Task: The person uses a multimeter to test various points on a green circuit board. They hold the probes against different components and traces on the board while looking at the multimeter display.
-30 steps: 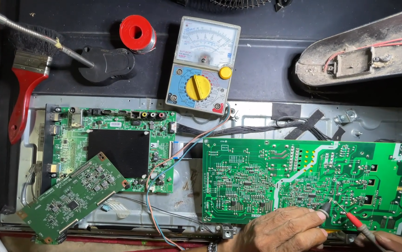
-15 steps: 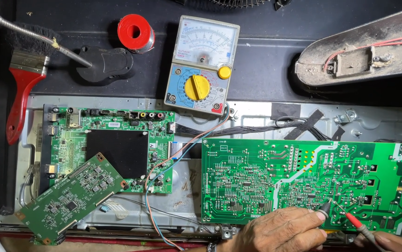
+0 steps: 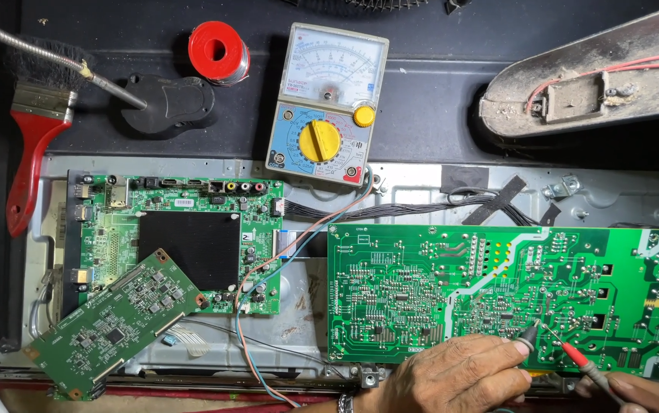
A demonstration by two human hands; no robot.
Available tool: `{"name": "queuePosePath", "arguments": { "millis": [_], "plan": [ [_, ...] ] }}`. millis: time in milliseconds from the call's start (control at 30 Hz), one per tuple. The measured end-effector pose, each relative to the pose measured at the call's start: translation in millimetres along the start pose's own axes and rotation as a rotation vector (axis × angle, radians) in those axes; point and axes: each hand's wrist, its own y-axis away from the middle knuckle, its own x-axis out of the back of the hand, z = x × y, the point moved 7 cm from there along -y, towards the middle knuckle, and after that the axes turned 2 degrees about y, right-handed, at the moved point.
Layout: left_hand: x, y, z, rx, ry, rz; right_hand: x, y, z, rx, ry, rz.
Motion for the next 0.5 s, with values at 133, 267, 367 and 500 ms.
{"name": "queuePosePath", "arguments": {
  "millis": [133, 267, 367, 500],
  "plan": [
    [-1.4, 2.6, 1.3, 0.018, 0.011, -0.027, -92.8, 111.6, -175.1, 0.52, -0.221, 0.49],
    [-2.5, 2.5, 3.2, 0.045, 0.001, -0.068, -111.9, 110.5, -206.2, 0.756, -0.433, 0.977],
    [-5.1, 4.3, 2.5, 0.097, -0.01, -0.101, -114.3, 108.4, -218.1, 0.752, -0.417, 0.829],
    [-4.4, 5.4, 5.9, 0.12, 0.033, -0.097, -112.3, 104.2, -220.4, 0.826, -0.52, 0.764]
  ]
}}
